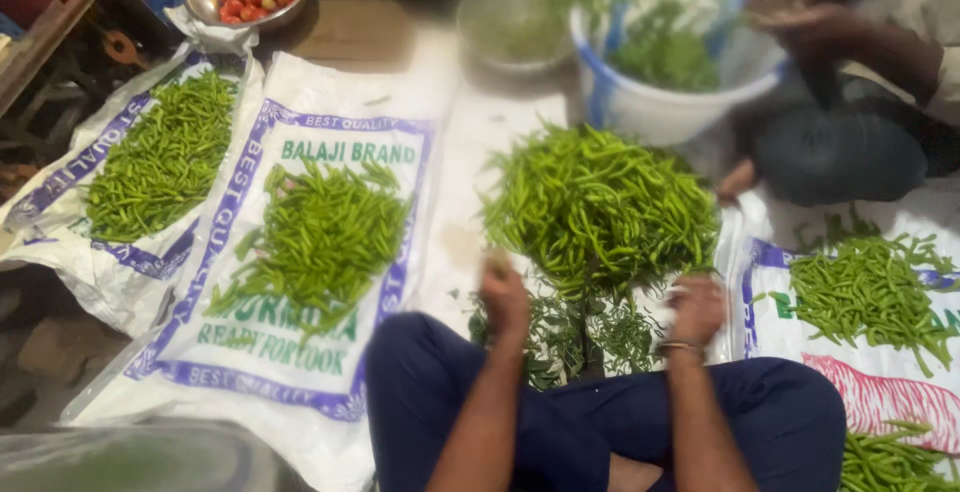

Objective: The person sits on the floor and manually trims the stems off a large pile of green chilies. They pick up individual chilies, remove the stems with their hands, and place the trimmed chilies into a white bucket. Another person is visible in the background performing a similar task.

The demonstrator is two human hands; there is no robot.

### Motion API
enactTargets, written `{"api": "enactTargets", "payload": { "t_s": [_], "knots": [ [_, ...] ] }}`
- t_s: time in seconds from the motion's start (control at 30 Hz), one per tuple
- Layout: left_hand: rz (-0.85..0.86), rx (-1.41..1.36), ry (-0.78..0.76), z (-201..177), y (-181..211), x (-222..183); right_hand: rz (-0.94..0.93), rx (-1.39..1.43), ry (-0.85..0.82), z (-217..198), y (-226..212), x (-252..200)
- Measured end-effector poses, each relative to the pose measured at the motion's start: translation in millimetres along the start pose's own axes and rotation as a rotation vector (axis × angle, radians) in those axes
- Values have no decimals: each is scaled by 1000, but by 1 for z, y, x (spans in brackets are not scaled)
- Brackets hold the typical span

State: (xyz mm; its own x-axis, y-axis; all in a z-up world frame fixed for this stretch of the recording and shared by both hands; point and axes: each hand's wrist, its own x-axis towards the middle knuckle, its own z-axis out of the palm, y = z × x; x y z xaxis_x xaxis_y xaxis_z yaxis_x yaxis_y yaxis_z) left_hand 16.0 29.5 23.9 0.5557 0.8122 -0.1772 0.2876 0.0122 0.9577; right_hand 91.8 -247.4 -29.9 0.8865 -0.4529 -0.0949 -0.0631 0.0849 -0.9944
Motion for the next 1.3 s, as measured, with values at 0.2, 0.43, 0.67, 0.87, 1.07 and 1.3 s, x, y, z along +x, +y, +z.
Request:
{"api": "enactTargets", "payload": {
  "t_s": [0.2,0.43,0.67,0.87,1.07,1.3],
  "knots": [
    [-214,-250,145,2,-27,31,-372,-618,-186,19,-28,-9],
    [-179,-144,-332,10,-17,-11,-649,-1359,-522,99,-68,-24],
    [-213,-165,-736,2,20,-34,-179,-637,-550,5,-69,-28],
    [-22,-241,-922,21,3,-52,252,-255,-936,-19,-44,-69],
    [64,-301,-846,7,-4,-44,302,-248,-1028,-1,-12,-68],
    [-205,-100,-752,1,26,-57,376,27,-694,-31,-17,-30]
  ]
}}
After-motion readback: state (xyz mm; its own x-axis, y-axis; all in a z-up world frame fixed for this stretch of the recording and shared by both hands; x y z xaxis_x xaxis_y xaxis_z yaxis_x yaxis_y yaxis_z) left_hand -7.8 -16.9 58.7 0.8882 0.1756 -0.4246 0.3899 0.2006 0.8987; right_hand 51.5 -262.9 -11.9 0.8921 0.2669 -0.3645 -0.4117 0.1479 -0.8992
